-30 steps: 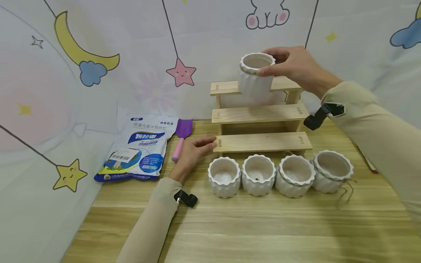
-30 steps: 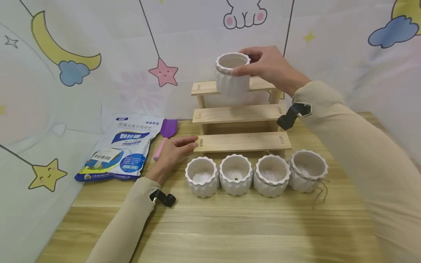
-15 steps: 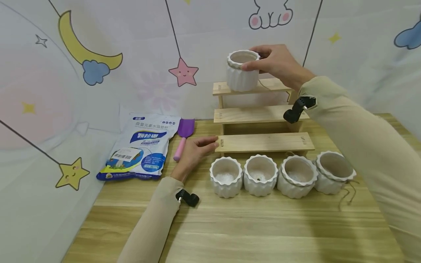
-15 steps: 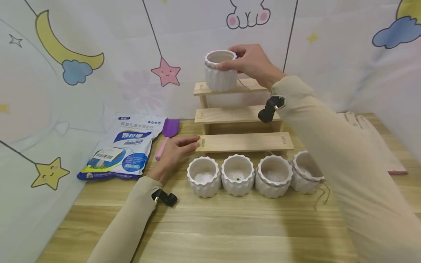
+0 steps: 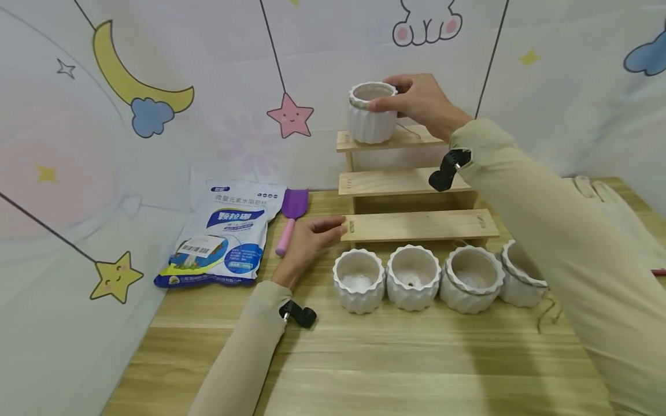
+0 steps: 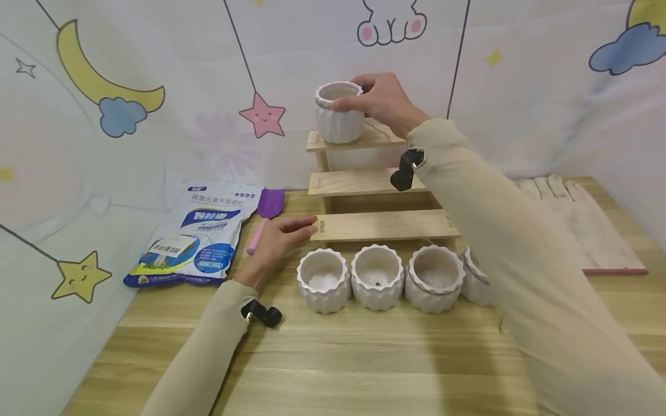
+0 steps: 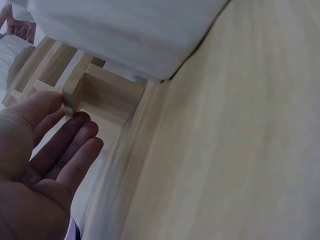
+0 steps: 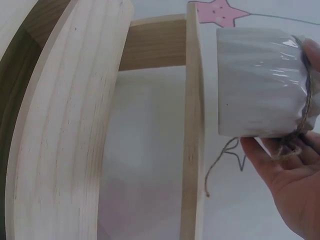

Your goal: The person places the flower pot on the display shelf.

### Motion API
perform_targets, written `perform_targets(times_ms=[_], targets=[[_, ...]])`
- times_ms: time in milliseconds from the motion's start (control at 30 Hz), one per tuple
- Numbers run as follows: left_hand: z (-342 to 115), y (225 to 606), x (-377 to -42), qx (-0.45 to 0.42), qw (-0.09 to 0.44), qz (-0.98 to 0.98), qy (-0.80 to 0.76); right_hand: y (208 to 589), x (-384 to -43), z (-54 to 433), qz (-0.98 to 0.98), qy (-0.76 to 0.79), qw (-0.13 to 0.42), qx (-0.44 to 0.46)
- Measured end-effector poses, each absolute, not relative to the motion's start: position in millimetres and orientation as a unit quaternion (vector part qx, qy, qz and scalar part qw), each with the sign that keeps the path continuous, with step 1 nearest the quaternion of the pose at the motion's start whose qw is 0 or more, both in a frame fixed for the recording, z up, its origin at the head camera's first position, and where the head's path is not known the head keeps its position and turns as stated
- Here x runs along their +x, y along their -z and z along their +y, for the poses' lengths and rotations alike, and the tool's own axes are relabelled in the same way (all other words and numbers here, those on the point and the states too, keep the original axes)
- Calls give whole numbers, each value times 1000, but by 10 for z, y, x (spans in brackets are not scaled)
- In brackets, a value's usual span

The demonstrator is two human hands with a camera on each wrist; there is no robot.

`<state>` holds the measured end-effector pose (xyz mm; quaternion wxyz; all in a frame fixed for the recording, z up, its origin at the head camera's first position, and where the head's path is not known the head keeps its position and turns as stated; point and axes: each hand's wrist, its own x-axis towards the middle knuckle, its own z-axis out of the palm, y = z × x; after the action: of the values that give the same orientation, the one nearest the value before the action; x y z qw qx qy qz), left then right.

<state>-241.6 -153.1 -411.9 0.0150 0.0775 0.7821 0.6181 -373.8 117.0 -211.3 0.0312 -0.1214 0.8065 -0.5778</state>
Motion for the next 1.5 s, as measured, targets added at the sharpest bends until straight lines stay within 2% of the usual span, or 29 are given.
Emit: perform_targets(times_ms=[833, 1500], targets=[[-1525, 4084, -2399, 79, 20, 780, -620, 2163, -3781, 1026, 820, 561, 36, -108], [-1520, 4097, -2406, 82, 19, 776, -625, 2184, -3776, 1040, 835, 531, 31, -137]])
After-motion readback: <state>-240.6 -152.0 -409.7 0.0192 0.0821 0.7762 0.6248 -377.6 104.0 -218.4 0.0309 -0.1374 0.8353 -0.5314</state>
